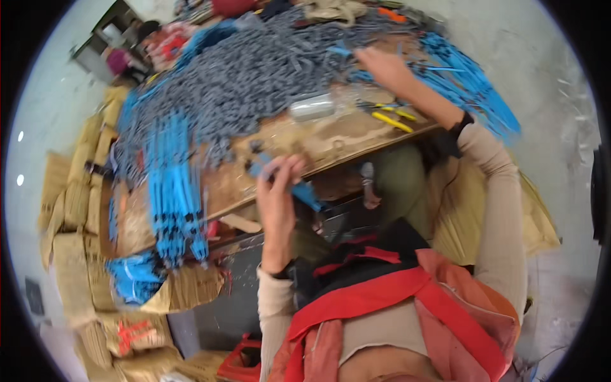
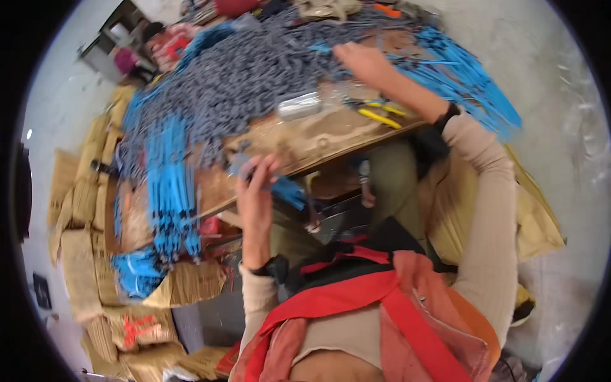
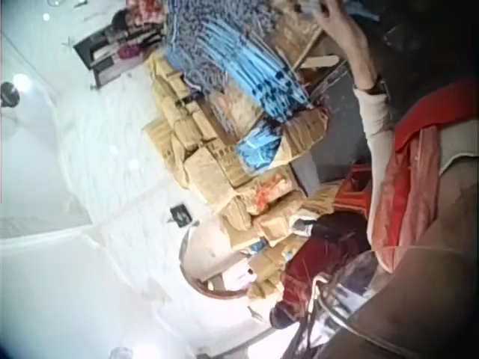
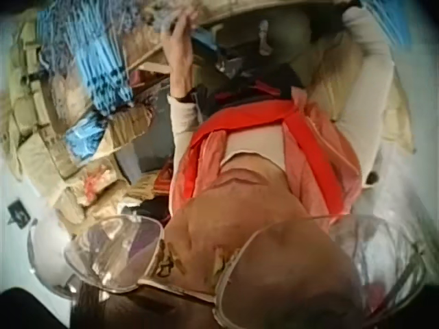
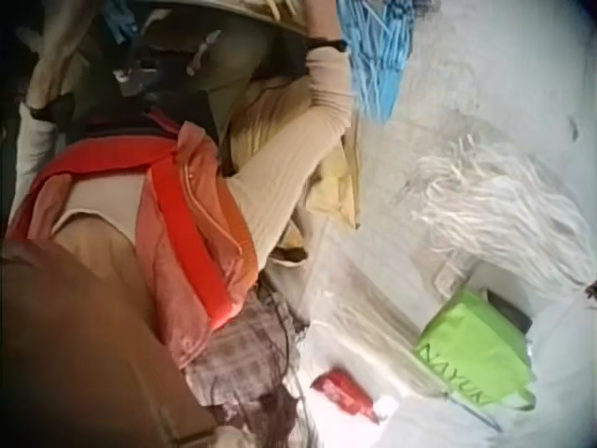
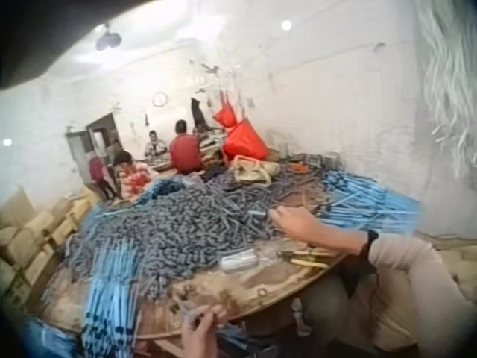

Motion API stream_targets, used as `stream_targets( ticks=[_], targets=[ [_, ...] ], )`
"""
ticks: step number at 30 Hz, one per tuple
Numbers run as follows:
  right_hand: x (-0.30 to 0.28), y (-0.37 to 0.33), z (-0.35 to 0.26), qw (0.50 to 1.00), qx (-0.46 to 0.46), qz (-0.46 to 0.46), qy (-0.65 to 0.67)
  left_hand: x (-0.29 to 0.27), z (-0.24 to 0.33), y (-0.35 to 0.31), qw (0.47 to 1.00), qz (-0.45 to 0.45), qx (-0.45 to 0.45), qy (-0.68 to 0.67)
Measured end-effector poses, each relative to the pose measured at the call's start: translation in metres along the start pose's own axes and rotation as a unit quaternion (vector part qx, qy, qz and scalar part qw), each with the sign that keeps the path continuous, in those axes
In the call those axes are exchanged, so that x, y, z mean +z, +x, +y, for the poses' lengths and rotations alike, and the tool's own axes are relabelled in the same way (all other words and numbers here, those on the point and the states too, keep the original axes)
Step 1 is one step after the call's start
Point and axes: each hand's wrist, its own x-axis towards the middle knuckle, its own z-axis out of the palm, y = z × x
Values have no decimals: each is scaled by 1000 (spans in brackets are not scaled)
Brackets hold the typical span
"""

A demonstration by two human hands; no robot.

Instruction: Organize bundles of blue wires using a template and cut them to size with pliers.

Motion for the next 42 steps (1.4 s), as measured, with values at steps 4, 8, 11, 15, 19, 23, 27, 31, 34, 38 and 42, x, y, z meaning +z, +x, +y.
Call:
stream_targets(
  ticks=[4,8,11,15,19,23,27,31,34,38,42],
  targets=[
    [-16,-12,-37,997,-48,63,-7,14,-11,15,1000,28,-5,4],
    [-27,-12,-62,990,-63,125,-10,67,-37,80,990,-76,80,93],
    [-33,-22,-63,991,-36,130,-3,104,-52,106,981,-161,-70,-83],
    [-48,-59,-47,993,-24,85,75,122,-63,100,967,-217,-45,-128],
    [-67,-123,-9,997,62,-5,-39,92,-47,76,985,-120,-24,-123],
    [-59,-180,18,991,75,-55,-101,34,-6,43,986,-98,43,-127],
    [-33,-201,17,992,62,-71,-81,-7,16,15,965,-146,65,-207],
    [-19,-189,11,996,33,-62,-60,-18,26,5,968,-125,34,-213],
    [-24,-176,16,999,34,-7,-29,-14,41,-14,960,-158,84,-214],
    [-37,-171,29,996,77,28,18,6,45,-19,985,-104,135,-39],
    [-32,-173,45,988,139,28,62,25,39,3,990,-55,133,-11]
  ],
)
